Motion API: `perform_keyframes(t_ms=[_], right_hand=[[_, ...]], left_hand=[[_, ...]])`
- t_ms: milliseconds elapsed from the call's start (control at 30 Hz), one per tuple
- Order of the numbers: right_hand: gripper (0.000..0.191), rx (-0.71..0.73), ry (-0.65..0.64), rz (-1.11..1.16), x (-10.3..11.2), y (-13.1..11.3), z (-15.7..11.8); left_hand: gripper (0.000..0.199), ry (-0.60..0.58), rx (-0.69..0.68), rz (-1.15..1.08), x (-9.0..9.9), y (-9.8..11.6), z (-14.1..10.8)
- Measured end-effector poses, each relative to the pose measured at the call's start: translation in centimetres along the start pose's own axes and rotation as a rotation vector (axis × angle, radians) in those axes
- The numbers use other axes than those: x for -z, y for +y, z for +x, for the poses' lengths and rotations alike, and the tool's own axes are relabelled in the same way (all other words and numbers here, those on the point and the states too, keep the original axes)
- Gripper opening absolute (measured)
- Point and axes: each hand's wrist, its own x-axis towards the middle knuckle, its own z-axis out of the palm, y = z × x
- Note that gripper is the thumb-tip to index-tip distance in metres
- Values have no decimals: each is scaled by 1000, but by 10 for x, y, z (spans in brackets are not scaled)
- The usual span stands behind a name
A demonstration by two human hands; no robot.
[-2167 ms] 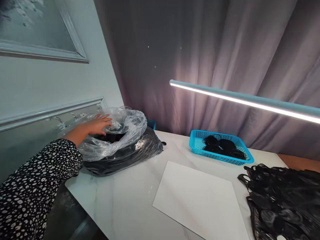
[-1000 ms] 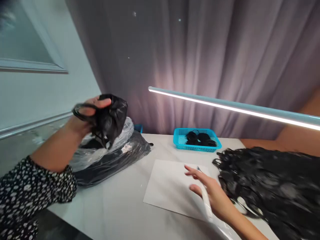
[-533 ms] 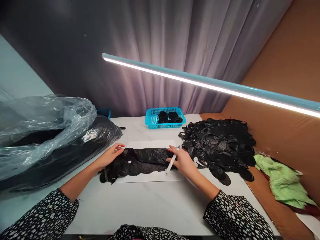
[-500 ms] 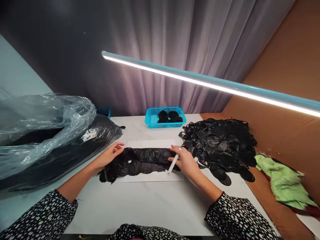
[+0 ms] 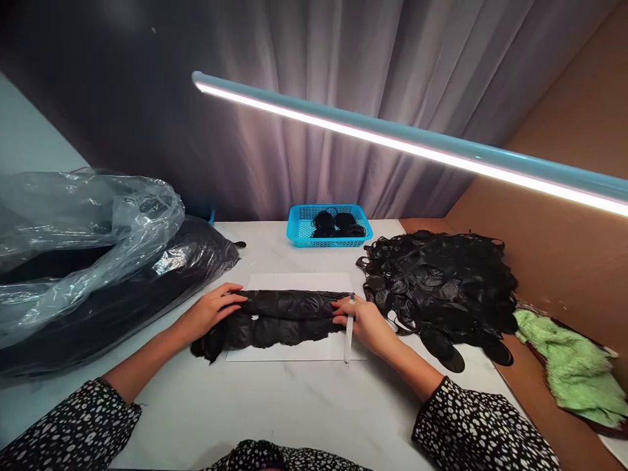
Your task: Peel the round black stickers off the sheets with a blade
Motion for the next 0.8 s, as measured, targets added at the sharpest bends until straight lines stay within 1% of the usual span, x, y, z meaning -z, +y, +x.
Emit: perform_keyframes(t_ms=[100,167,233,333,367,433,500,533,567,600,633,667,700,733,800], right_hand=[[30,-106,25,12,24,-10,18],[39,-136,105,13,44,-18,38],[47,-135,184,56,66,-28,61],[52,-111,279,126,96,-48,90],[52,-93,317,131,105,-56,96],[49,-42,384,112,120,-71,101],[45,8,403,72,127,-81,97],[42,25,385,51,126,-82,91],[39,37,351,31,122,-81,83],[35,46,307,14,115,-77,73],[32,51,253,-4,105,-70,62],[29,54,188,-18,92,-61,49],[27,53,130,-36,78,-51,35],[25,46,56,-49,64,-41,21],[25,24,-127,-23,41,-23,-8]], left_hand=[[33,36,30,7,19,-5,14],[32,80,66,19,39,-5,29],[33,133,95,30,62,-1,46],[31,245,129,43,102,13,68],[30,303,160,32,115,20,73],[30,349,187,2,137,35,76],[29,401,164,37,150,48,71],[29,423,134,77,152,53,66],[28,436,96,111,149,56,59],[29,426,54,131,142,56,50],[30,382,10,128,130,56,40],[33,323,-32,108,115,53,27],[36,224,-54,81,97,50,14],[39,115,-59,66,78,47,-1],[39,-94,-30,89,43,42,-29]])
